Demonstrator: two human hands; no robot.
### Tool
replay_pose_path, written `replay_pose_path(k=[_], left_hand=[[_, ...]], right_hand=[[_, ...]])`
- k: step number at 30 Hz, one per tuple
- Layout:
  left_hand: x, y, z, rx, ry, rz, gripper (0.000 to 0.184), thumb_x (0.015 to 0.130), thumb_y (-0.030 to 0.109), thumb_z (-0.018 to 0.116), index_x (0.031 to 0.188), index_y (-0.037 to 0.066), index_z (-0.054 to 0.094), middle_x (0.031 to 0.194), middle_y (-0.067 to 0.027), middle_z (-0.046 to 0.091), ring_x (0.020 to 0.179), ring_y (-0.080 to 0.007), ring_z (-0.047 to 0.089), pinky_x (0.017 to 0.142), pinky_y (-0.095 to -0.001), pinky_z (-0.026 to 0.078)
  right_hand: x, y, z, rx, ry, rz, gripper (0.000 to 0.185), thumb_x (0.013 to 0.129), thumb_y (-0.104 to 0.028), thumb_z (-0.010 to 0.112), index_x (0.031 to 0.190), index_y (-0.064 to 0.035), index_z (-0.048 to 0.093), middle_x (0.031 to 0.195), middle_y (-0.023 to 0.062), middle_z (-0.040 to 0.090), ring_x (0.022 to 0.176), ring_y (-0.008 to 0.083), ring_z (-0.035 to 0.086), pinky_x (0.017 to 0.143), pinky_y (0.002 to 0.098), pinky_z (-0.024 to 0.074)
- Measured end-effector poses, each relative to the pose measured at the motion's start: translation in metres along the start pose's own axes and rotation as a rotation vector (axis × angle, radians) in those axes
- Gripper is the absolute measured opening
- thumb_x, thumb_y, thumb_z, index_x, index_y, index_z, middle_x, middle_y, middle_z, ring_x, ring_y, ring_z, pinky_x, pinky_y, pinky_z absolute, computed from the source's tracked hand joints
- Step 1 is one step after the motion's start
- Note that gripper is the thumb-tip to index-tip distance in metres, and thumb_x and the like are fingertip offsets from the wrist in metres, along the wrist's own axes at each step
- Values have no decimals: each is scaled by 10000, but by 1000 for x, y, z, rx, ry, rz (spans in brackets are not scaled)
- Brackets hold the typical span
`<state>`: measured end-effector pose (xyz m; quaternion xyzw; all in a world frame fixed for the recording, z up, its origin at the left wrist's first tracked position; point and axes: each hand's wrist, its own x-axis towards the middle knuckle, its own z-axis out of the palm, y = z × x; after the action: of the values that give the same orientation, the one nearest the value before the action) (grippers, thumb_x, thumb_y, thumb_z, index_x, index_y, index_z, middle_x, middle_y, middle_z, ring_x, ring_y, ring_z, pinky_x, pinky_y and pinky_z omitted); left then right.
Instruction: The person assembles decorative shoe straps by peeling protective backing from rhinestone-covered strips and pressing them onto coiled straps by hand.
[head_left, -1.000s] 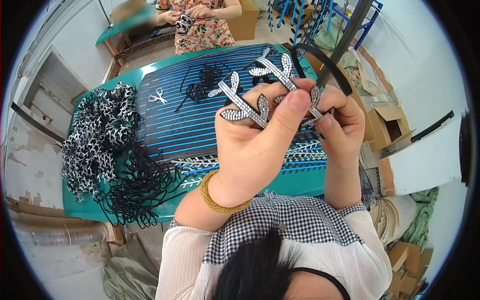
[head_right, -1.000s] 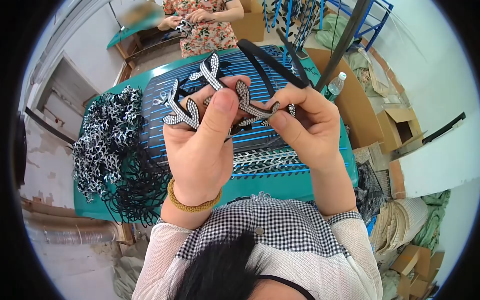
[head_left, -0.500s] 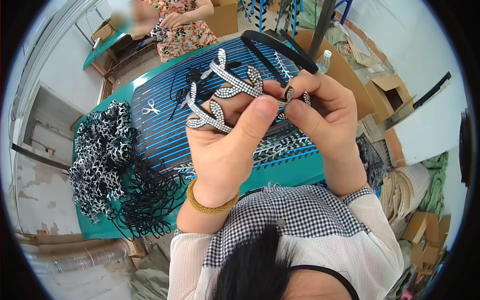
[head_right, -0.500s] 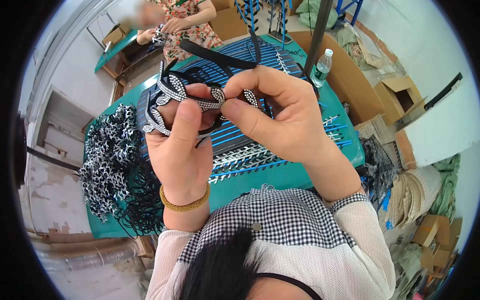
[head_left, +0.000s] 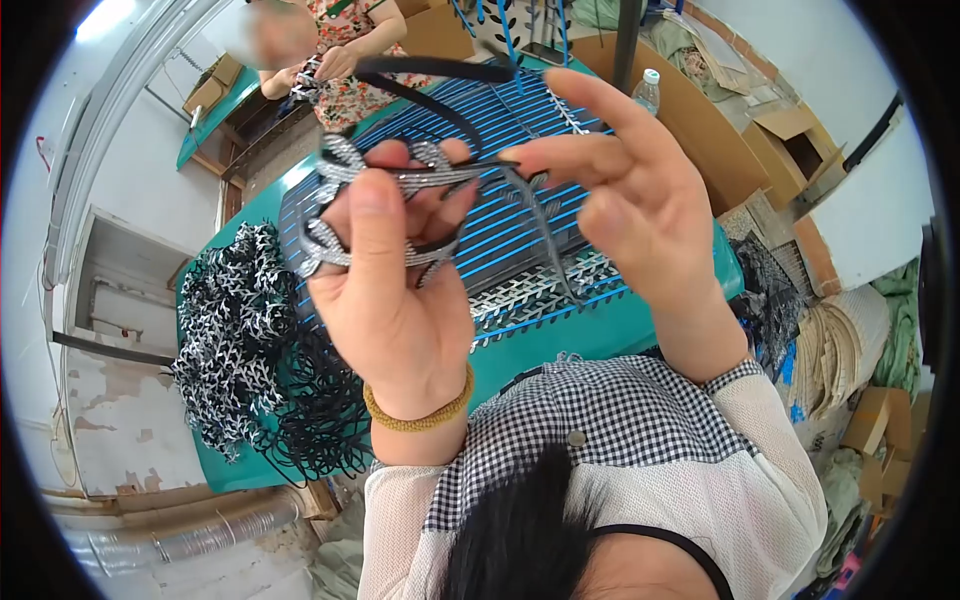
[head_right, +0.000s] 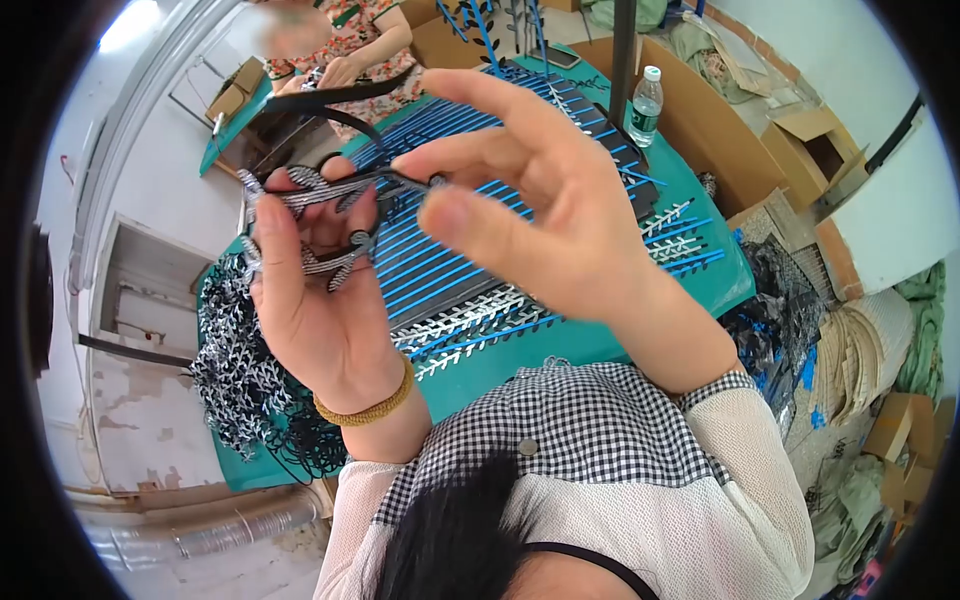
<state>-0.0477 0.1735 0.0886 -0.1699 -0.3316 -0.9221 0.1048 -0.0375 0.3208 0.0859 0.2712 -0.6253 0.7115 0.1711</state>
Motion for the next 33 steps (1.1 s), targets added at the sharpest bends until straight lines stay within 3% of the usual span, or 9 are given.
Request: replay_pose_path(k=[5, 8, 10, 14, 16, 19, 22, 24, 33], left_hand=[[3, 0, -2, -77, -57, 6, 213, 868, 163, 466, 973, -14, 523, 895, -156, 592, 859, -224, 582, 785, -352, 486], [5, 8, -3, -162, -149, 94, 228, 879, 176, 443, 993, -5, 524, 929, -181, 584, 878, -219, 574, 792, -357, 489], [2, 11, -1, -191, -138, 76, 227, 878, 177, 447, 992, -3, 524, 935, -191, 581, 866, -218, 575, 778, -355, 495], [-1, 10, -2, -158, -92, 47, 232, 878, 183, 447, 992, -3, 525, 945, -203, 575, 848, -221, 577, 767, -354, 497], [2, 9, -5, -176, -150, 46, 235, 879, 186, 444, 991, -5, 525, 951, -207, 573, 840, -224, 577, 756, -352, 499], [7, 11, -10, -236, -181, 45, 240, 880, 181, 440, 994, -12, 523, 959, -206, 572, 864, -238, 574, 770, -362, 491], [7, 9, -5, -186, -94, 88, 240, 879, 167, 439, 1007, -21, 519, 961, -202, 572, 886, -251, 570, 792, -379, 476], [6, 13, -8, -231, -197, 36, 244, 879, 159, 439, 1021, -24, 516, 969, -172, 573, 954, -252, 541, 816, -397, 456], [1, 19, -10, -352, -373, -126, 269, 902, 183, 382, 1084, 4, 466, 1021, -164, 548, 979, -219, 517, 774, -422, 458]], right_hand=[[-12, 12, 4, -718, 150, -422, 834, 635, -341, 727, 1240, 22, 281, 1167, 174, 433, 1089, 247, 416, 924, 360, 303], [-12, 29, 6, -830, 337, -541, 650, 598, -225, 745, 1118, -4, 424, 1158, 171, 430, 1064, 264, 420, 898, 351, 323], [-15, 33, 11, -824, 343, -525, 495, 581, -143, 741, 1008, -4, 533, 1098, 159, 485, 983, 268, 472, 849, 346, 364], [-16, 40, 12, -801, 277, -509, 249, 644, -20, 666, 878, -4, 584, 822, 98, 585, 753, 195, 545, 693, 293, 426], [-14, 37, 13, -690, 384, -477, 181, 666, 23, 632, 841, -4, 593, 711, 74, 592, 638, 162, 548, 590, 255, 436], [-31, -8, 20, -662, 307, -189, 249, 652, 18, 648, 893, -19, 600, 726, 78, 590, 516, 127, 494, 453, 216, 384], [-35, -37, 14, -755, 112, -265, 289, 688, -84, 669, 943, 10, 572, 755, 51, 561, 558, 90, 455, 508, 178, 357], [-33, -44, 9, -836, 52, -305, 343, 695, -148, 689, 962, 26, 560, 787, 42, 555, 607, 75, 441, 549, 165, 349], [-19, -29, -9, -671, 203, -267, 360, 628, -140, 727, 925, 7, 587, 879, 48, 595, 713, 71, 437, 659, 190, 346]])
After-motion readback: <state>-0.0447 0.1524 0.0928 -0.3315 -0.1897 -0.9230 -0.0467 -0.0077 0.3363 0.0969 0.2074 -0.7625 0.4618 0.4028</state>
